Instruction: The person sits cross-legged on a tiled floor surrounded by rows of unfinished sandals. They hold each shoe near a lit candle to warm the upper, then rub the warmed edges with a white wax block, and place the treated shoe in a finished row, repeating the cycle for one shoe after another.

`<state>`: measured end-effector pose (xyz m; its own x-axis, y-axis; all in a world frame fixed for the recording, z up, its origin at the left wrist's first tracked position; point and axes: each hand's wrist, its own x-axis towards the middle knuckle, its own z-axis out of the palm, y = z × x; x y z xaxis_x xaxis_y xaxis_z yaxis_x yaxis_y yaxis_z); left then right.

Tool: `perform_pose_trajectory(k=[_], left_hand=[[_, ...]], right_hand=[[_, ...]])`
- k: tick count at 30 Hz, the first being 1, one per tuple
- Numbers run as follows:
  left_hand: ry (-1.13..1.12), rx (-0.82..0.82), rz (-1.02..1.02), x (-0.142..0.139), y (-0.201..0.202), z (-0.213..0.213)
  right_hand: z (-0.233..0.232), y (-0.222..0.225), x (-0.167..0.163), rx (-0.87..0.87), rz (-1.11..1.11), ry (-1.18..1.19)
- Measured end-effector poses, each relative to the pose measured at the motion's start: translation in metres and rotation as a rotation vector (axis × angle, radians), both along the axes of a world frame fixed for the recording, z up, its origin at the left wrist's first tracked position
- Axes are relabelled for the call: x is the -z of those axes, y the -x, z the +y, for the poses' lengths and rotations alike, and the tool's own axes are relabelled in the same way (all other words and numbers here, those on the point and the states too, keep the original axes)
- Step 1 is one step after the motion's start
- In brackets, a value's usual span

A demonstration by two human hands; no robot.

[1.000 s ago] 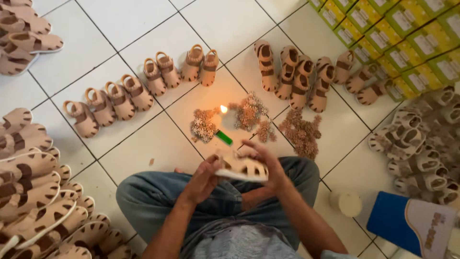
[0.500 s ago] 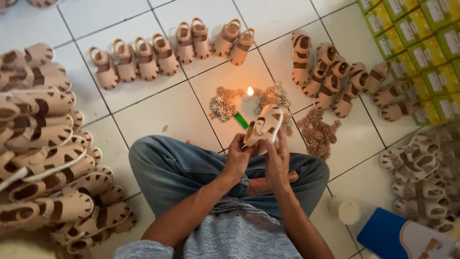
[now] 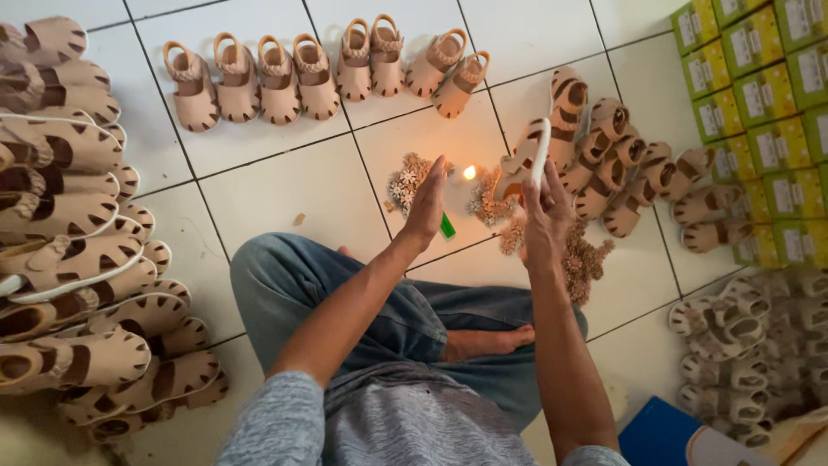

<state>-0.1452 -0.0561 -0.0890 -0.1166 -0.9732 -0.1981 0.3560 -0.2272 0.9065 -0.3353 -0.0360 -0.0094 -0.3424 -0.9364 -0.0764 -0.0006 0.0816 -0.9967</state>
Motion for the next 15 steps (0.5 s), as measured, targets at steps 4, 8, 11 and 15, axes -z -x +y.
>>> perform_pose_trajectory(k=[4, 8, 11, 15], left_hand=[[0.043, -0.018, 0.107, 0.003, 0.006, -0.015], [0.002, 0.029, 0.099, 0.007, 0.007, -0.021], [0.007, 0.045, 0.103, 0.01, 0.005, -0.02], [0.002, 0.052, 0.105, 0.018, 0.002, -0.018]], right_hand=[[-0.016, -0.017, -0.001, -0.034, 0.221, -0.031], [-0.028, -0.033, -0.002, -0.079, 0.43, -0.048], [-0.037, -0.041, 0.0, -0.094, 0.463, -0.077], [-0.044, -0.049, 0.004, -0.105, 0.705, -0.051]])
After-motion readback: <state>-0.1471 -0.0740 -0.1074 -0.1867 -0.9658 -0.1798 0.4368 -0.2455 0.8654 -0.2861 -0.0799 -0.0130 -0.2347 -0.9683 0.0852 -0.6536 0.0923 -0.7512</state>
